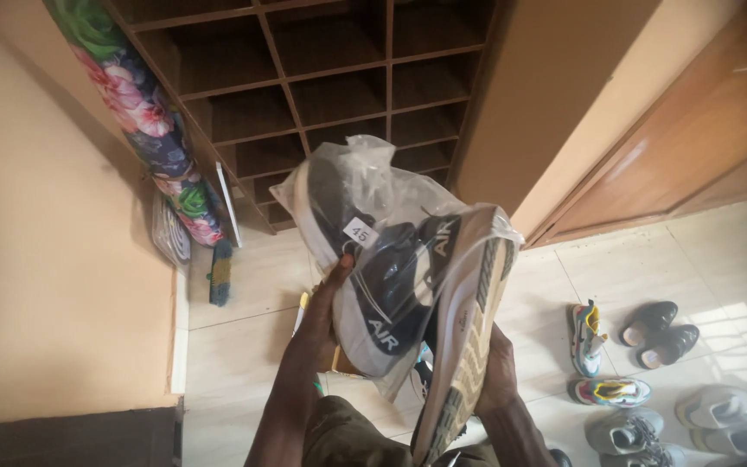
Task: Packing a pair of shoes into a box and cleaning another pair with a cloth.
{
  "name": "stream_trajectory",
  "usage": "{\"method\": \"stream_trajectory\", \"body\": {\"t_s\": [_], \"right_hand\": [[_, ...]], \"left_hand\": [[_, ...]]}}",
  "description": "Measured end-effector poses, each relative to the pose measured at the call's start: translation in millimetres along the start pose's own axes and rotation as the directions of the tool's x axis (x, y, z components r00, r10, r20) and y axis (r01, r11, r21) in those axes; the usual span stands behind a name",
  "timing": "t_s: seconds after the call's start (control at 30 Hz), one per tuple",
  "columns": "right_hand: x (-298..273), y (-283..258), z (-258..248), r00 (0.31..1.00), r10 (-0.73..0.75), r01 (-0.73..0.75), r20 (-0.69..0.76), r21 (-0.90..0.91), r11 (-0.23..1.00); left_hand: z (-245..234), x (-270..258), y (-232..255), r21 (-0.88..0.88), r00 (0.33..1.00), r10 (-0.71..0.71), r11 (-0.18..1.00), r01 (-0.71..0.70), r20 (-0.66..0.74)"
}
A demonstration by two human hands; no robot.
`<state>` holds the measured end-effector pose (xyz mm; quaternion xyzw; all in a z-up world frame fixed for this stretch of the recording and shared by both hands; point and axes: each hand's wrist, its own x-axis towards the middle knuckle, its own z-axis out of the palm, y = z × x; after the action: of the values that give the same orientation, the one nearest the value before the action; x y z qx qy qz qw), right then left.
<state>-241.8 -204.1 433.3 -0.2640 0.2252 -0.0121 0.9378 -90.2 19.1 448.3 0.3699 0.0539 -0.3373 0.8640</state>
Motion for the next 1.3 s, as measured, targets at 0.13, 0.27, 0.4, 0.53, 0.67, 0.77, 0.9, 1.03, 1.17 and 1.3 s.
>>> {"method": "stream_trajectory", "body": {"t_s": [0.13, 0.27, 0.4, 0.53, 0.67, 0.77, 0.9, 1.03, 1.17, 1.3], "right_hand": [[16, -7, -26, 0.985, 0.133, -0.138, -0.112, -0.044, 0.989], [-2, -41, 8, 0.89, 0.395, -0.454, -0.228, -0.35, 0.819], [-7, -47, 11, 0.859, 0.429, -0.508, -0.279, -0.36, 0.783], [-7, -34, 3, 0.919, 0.352, -0.395, -0.18, -0.38, 0.836], [-6, -38, 20, 0.93, 0.294, -0.367, -0.223, -0.47, 0.803], [-21, -54, 70, 0.937, 0.279, -0.348, -0.211, -0.485, 0.802], [-5, -55, 56, 0.958, 0.276, -0.281, -0.075, -0.428, 0.859], [-25, -55, 102, 0.966, 0.062, -0.208, -0.252, -0.61, 0.765], [-13, -39, 68, 0.964, -0.262, 0.151, -0.03, -0.751, 0.643], [-3, -33, 44, 0.949, -0.31, 0.248, 0.059, -0.746, 0.618]], "left_hand": [[29, -29, 20, 0.094, 0.997, 0.0, 0.996, 0.008, -0.083], [24, -37, 32, 0.106, 0.996, -0.075, 0.992, 0.07, 0.041], [12, -27, 23, 0.285, 0.999, -0.038, 0.958, 0.04, -0.012], [17, -27, 11, 0.027, 0.999, -0.019, 0.999, 0.02, -0.037], [16, -27, 12, -0.026, 0.996, -0.041, 0.999, 0.039, -0.084], [35, -35, 22, -0.016, 0.995, -0.081, 0.997, 0.08, -0.051], [28, -26, 14, -0.069, 0.996, -0.082, 0.994, 0.081, -0.017], [1, -19, -3, -0.011, 0.997, -0.024, 1.0, 0.023, -0.078], [3, -38, -15, -0.001, 0.995, -0.021, 1.0, 0.021, -0.1], [10, -70, -31, 0.185, 0.957, 0.242, 0.945, -0.27, 0.159]]}}
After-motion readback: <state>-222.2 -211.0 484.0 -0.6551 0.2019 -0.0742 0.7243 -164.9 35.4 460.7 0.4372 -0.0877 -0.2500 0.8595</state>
